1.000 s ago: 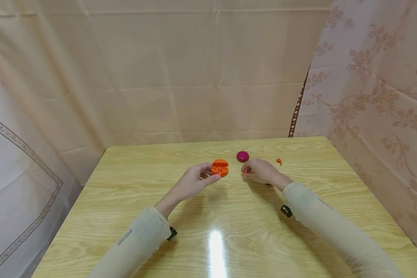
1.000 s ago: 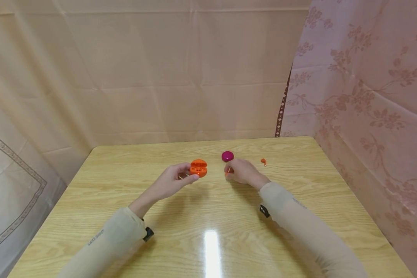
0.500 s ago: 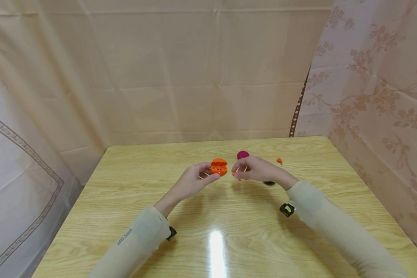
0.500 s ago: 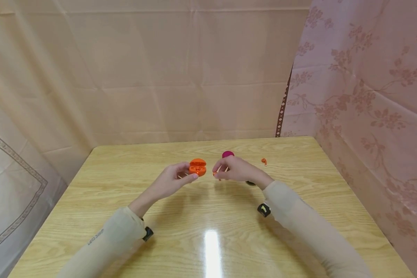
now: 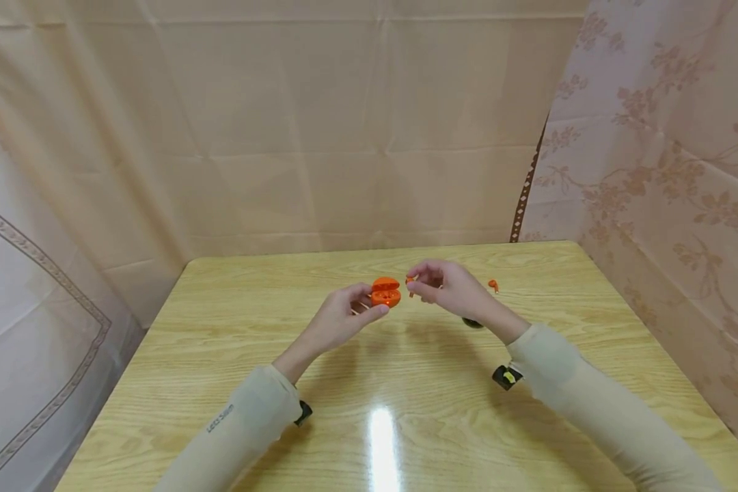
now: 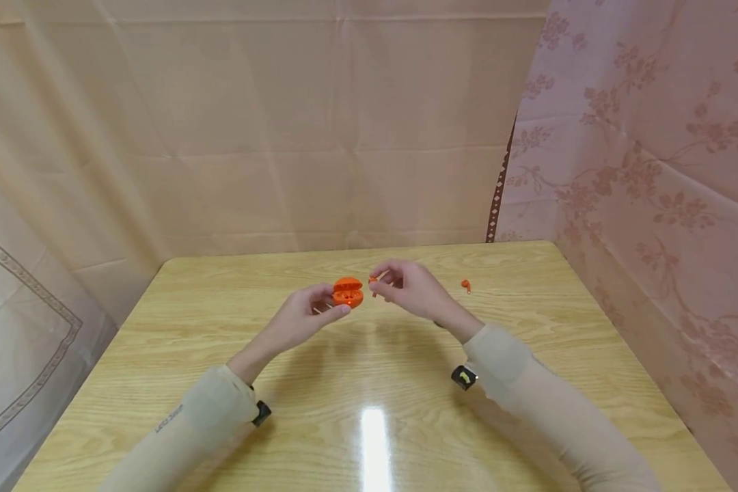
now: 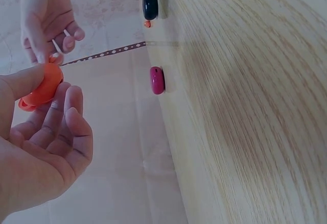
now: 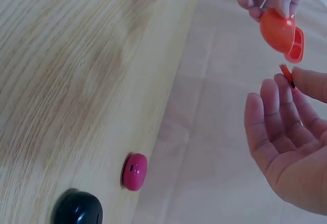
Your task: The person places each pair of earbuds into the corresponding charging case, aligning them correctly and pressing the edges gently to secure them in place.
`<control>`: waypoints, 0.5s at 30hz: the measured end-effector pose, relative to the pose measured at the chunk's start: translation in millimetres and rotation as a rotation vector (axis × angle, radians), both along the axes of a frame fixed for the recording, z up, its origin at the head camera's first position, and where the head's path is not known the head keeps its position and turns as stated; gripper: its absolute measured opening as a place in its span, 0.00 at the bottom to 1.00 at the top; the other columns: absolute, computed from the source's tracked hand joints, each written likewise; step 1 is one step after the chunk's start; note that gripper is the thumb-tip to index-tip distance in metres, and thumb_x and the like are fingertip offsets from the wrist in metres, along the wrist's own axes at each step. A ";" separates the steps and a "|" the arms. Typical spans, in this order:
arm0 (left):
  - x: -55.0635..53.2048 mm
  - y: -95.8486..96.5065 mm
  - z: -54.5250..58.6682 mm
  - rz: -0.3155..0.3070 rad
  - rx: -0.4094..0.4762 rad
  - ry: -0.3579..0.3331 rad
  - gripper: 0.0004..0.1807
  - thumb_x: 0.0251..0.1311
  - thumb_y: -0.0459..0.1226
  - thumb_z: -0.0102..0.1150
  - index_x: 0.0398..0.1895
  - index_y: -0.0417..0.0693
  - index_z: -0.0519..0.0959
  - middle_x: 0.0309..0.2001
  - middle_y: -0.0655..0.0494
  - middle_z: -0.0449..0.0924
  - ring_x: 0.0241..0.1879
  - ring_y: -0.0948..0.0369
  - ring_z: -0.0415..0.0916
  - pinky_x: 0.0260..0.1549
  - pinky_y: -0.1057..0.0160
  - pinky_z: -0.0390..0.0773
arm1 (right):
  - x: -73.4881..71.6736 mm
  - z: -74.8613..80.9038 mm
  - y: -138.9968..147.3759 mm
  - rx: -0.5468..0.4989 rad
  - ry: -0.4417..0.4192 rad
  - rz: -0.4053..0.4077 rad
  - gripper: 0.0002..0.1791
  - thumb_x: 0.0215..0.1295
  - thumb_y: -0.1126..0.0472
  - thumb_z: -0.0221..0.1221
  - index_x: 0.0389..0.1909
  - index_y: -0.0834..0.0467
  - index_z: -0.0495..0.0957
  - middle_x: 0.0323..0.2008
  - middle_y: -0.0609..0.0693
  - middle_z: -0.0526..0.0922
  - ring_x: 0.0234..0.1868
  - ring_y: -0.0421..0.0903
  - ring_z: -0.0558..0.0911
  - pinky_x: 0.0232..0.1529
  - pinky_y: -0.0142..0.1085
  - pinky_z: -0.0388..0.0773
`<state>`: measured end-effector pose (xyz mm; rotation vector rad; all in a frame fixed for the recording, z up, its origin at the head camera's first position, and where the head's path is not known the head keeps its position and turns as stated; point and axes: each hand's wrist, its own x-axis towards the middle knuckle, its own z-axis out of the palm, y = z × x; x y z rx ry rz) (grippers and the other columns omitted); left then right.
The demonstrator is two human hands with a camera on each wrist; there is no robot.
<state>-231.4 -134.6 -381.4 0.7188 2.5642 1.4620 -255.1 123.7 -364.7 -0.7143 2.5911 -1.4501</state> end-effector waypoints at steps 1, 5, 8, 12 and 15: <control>0.2 0.0 0.1 0.000 0.000 0.000 0.17 0.66 0.47 0.67 0.51 0.47 0.82 0.40 0.57 0.84 0.36 0.58 0.80 0.38 0.58 0.81 | 1.3 0.5 -1.1 -0.013 0.004 -0.010 0.16 0.72 0.55 0.63 0.54 0.61 0.80 0.35 0.50 0.84 0.33 0.48 0.83 0.36 0.38 0.83; 0.5 0.3 0.0 0.000 0.006 0.003 0.17 0.66 0.47 0.68 0.50 0.47 0.82 0.39 0.57 0.84 0.35 0.58 0.80 0.38 0.58 0.81 | 5.8 1.9 -6.3 -0.058 0.034 -0.043 0.15 0.71 0.55 0.64 0.52 0.59 0.81 0.35 0.50 0.86 0.33 0.48 0.83 0.34 0.38 0.83; -0.1 0.7 -1.2 0.000 0.008 0.006 0.16 0.65 0.46 0.68 0.50 0.47 0.82 0.39 0.57 0.84 0.35 0.58 0.80 0.38 0.59 0.81 | 9.3 3.3 -10.3 -0.094 0.080 -0.056 0.13 0.71 0.57 0.65 0.51 0.58 0.81 0.35 0.50 0.86 0.31 0.48 0.83 0.33 0.38 0.82; 0.5 0.9 -1.2 -0.005 0.019 0.007 0.15 0.65 0.46 0.69 0.48 0.47 0.82 0.39 0.57 0.84 0.35 0.58 0.80 0.38 0.58 0.81 | 12.8 3.7 -16.5 -0.126 0.203 -0.055 0.11 0.69 0.59 0.66 0.49 0.58 0.82 0.36 0.50 0.86 0.32 0.46 0.83 0.33 0.37 0.82; 1.0 0.9 -0.7 -0.010 0.030 0.004 0.14 0.64 0.45 0.69 0.45 0.47 0.81 0.38 0.57 0.84 0.35 0.57 0.79 0.37 0.58 0.81 | 14.6 2.1 -21.3 -0.131 0.282 -0.038 0.11 0.68 0.60 0.67 0.48 0.60 0.83 0.37 0.49 0.87 0.34 0.44 0.84 0.35 0.38 0.82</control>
